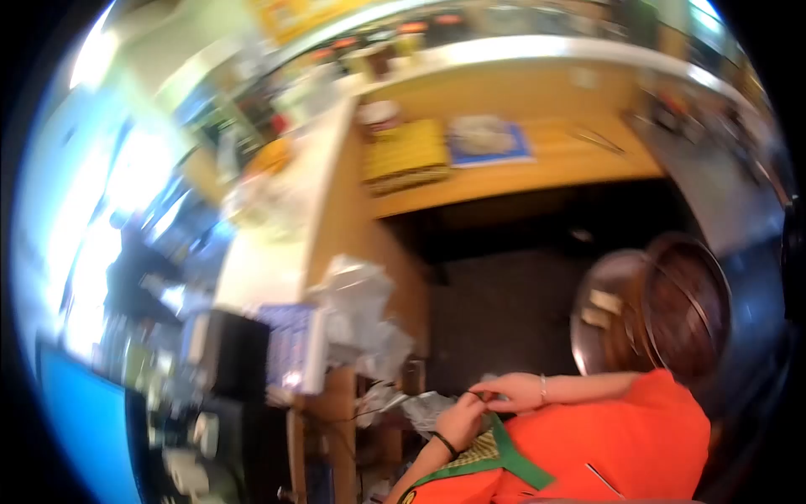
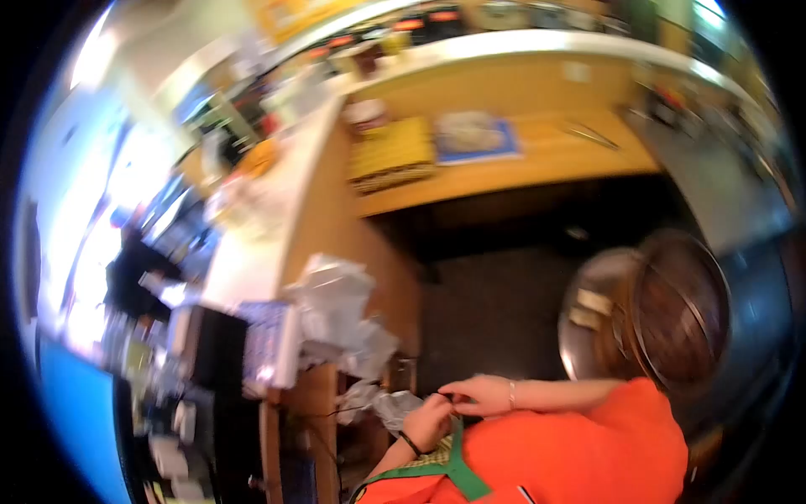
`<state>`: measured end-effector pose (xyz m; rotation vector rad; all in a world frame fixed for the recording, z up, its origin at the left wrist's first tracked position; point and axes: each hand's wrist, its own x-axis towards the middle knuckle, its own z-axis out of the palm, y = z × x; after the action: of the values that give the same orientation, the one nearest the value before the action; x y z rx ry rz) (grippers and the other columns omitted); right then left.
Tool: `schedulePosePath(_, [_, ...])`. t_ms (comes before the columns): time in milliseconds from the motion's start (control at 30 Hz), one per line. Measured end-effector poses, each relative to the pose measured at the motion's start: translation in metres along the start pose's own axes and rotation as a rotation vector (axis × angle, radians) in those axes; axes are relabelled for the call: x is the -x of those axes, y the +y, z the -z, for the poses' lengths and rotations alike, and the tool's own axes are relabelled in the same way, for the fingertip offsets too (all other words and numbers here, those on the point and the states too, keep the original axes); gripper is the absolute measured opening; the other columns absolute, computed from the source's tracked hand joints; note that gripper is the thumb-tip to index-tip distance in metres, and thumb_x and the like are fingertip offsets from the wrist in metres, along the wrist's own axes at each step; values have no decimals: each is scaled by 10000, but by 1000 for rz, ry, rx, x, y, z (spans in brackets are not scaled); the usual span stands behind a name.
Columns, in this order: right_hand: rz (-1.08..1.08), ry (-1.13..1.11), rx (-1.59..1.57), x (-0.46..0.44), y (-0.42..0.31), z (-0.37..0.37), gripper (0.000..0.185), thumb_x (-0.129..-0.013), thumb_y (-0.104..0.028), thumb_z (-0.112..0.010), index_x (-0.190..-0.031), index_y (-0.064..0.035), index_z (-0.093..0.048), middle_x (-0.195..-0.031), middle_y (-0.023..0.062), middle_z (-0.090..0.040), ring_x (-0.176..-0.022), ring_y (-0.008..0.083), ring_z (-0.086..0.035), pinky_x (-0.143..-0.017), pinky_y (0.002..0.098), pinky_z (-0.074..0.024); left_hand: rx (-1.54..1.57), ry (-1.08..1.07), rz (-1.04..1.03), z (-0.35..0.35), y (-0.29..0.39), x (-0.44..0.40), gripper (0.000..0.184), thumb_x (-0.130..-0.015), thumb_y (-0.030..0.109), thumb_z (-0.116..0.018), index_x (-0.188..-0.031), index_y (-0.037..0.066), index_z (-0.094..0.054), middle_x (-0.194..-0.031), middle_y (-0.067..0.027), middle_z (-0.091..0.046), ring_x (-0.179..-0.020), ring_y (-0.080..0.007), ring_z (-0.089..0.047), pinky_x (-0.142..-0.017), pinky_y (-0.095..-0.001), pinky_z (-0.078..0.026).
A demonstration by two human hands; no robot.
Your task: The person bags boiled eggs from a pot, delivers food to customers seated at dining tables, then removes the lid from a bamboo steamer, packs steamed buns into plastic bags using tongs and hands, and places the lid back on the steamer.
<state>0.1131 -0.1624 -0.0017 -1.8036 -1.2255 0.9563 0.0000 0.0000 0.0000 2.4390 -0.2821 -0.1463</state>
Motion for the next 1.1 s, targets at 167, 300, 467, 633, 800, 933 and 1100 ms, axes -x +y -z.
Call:
schedulePosePath(167, [-98, 334, 138, 97, 44, -36, 195, -781, -201, -517, -918, -81, -588, -797, 110, -597, -778, 277, -571, -672, 362, -447, -65, -12, -71, -77, 40, -21, 248, -718, 65, -488, -960, 105, -517, -977, -92, -522, -763, -313, -554, -608, -412, -457])
schedulePosePath(300, [-278, 593, 78, 191, 30, -28, 135, -748, -196, -528, -797, -85, -589, -765, 106, -583, -739, 287, -559, -646, 374, -440, 29, 126, -223, -86, 123, -55, 311, -703, 51, -515, -1011, 96, -500, -974, -87, -528, -807, -310, -551, -660, -400, -461])
schedulePosePath(467, [-304, 1152, -219, 267, 19, -45, 126, -726, -145, -627, -758, -53, -548, -695, 43, -527, -633, 139, -512, -586, 259, -424, 201, 124, -428, -128, 158, -79, 181, -704, 19, -572, -884, 7, -570, -865, -122, -559, -771, -274, -524, -696, -317, -414])
schedulePosePath(633, [-260, 1395, -30, 371, 45, -63, 152, -693, -138, -623, -727, -44, -509, -705, 84, -502, -646, 216, -508, -568, 312, -405, 470, -267, -346, -223, 249, -104, 163, -763, 121, -613, -854, -11, -584, -769, -96, -590, -717, -162, -547, -660, -265, -420])
schedulePosePath(800, [-326, 1378, -66, 511, 81, -92, 133, -693, -116, -611, -720, -54, -496, -697, 80, -474, -659, 226, -491, -577, 315, -398, 623, -430, -127, -338, 353, -113, 211, -801, 186, -601, -895, -3, -607, -819, -70, -616, -774, -114, -552, -688, -236, -432])
schedulePosePath(933, [-344, 1558, -458, 631, 78, -92, 201, -729, -168, -660, -747, -33, -513, -675, 18, -518, -591, 79, -485, -532, 229, -407, 812, -650, -159, -394, 457, -136, 180, -814, 153, -585, -897, -6, -603, -819, -27, -603, -751, -78, -525, -678, -210, -417])
schedulePosePath(1100, [-306, 1855, -709, 732, 105, -122, 144, -755, -120, -630, -810, -31, -530, -718, -10, -537, -622, 40, -492, -550, 195, -413, 690, -877, -345, -477, 561, -166, 130, -786, 115, -608, -855, 9, -582, -760, -6, -577, -727, -81, -519, -675, -212, -413])
